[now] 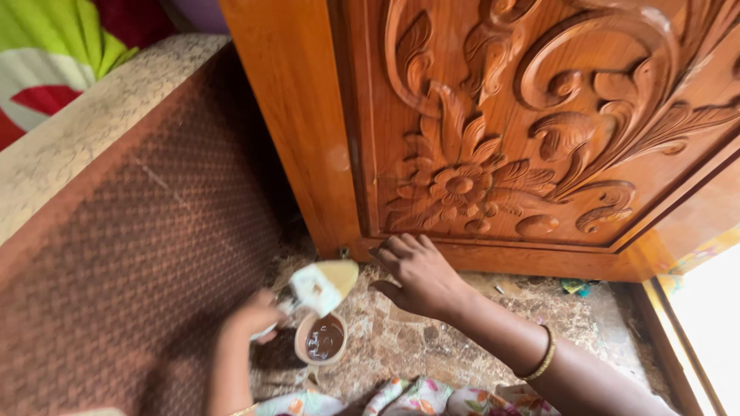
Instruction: The person paints a carved wooden door using a brush, applying a clear coat or varnish to the floral designs and flat surfaces of the door.
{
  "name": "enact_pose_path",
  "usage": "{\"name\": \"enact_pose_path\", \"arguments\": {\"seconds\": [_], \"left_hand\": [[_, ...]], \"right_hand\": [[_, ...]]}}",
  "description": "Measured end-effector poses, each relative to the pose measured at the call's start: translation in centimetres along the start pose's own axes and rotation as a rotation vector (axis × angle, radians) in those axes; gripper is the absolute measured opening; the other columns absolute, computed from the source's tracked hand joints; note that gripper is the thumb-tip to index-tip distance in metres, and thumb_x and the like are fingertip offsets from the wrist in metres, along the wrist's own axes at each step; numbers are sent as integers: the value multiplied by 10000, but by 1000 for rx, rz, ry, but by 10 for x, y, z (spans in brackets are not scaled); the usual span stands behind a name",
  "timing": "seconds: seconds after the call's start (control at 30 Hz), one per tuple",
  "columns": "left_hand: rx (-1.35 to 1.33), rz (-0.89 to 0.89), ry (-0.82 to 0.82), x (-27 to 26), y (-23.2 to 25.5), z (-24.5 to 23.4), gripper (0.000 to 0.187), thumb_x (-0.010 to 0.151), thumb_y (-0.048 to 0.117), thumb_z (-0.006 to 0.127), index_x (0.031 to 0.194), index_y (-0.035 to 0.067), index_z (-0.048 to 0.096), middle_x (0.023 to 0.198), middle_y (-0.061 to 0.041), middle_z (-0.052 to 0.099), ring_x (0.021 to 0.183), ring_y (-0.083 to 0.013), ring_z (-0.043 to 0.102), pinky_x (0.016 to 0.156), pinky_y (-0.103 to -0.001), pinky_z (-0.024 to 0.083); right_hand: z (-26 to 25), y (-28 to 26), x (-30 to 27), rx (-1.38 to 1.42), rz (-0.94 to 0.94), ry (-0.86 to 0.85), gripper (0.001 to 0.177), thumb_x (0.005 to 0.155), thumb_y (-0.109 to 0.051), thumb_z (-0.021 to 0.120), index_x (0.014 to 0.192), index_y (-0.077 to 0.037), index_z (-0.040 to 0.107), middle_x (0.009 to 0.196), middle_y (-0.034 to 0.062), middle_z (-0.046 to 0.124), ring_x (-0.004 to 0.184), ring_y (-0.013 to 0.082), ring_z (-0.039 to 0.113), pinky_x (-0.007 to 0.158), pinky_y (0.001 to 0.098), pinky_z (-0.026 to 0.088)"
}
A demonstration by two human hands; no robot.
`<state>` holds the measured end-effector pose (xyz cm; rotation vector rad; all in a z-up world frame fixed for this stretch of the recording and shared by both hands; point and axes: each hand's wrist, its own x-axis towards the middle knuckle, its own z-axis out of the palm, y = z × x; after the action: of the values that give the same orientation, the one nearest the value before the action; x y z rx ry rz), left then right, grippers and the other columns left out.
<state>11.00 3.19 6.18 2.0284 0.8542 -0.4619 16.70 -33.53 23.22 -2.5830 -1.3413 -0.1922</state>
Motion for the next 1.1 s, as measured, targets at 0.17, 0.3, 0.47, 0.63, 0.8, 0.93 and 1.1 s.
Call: {"name": "enact_pose_path", "arguments": {"seconds": [0.17, 0.3, 0.47, 0.63, 0.8, 0.93, 1.1], "left_hand": [[-4, 210, -103, -85, 89, 39, 295, 892, 218, 703, 1074, -9, 652, 879, -184, 765, 637, -195, 740, 532, -283, 635], [-154, 348, -155, -142, 133, 71, 281, 909, 218, 726, 1040, -20, 657, 824, -192, 742, 583, -203, 724, 477, -298, 594], [-462, 622, -264, -157, 146, 95, 407, 910, 326, 701, 1012, -68, 682, 792, -168, 708, 560, -203, 696, 459, -340, 575], [-666, 417, -251, -123, 136, 60, 626, 953, 557, 544, 1034, -27, 757, 782, -148, 739, 650, -198, 717, 654, -375, 607], [-631, 233, -344, -96, 106, 109, 612, 955, 555, 539, 1060, -13, 740, 831, -147, 731, 699, -205, 709, 693, -383, 600], [-570, 185, -392, -74, 106, 143, 601, 957, 554, 535, 1081, -3, 727, 870, -145, 725, 738, -210, 704, 725, -389, 594], [-519, 193, -396, -57, 153, 139, 589, 960, 552, 530, 1107, 11, 710, 919, -143, 718, 788, -217, 697, 765, -397, 587]], "right_hand": [[33, -22, 2, -103, -46, -164, 771, 900, -525, 664, 1460, -31, 472, 1206, 176, 560, 1071, 307, 525, 901, 466, 453], [47, -15, 3, -140, -44, 20, 927, 780, -541, 714, 1533, -94, 410, 1266, 173, 539, 1162, 339, 514, 876, 483, 450], [40, 25, 5, -297, -4, 68, 678, 854, -297, 722, 1461, -83, 506, 1243, 115, 578, 1126, 288, 558, 942, 423, 503], [-16, 46, 3, -135, 63, 82, 698, 724, -272, 806, 1374, -148, 584, 1230, 138, 593, 1123, 330, 593, 843, 448, 564], [-98, 54, -33, -8, -67, 453, 600, 822, -361, 825, 1368, -173, 663, 1075, 48, 708, 917, 243, 724, 744, 384, 609], [-141, 62, -59, 92, -4, 732, 654, 732, -350, 906, 1302, -113, 694, 927, 25, 716, 784, 156, 724, 654, 304, 593], [-168, 87, -80, -36, 96, 1160, 768, 662, -363, 928, 1310, -27, 688, 947, 86, 725, 795, 159, 684, 661, 238, 549]]}}
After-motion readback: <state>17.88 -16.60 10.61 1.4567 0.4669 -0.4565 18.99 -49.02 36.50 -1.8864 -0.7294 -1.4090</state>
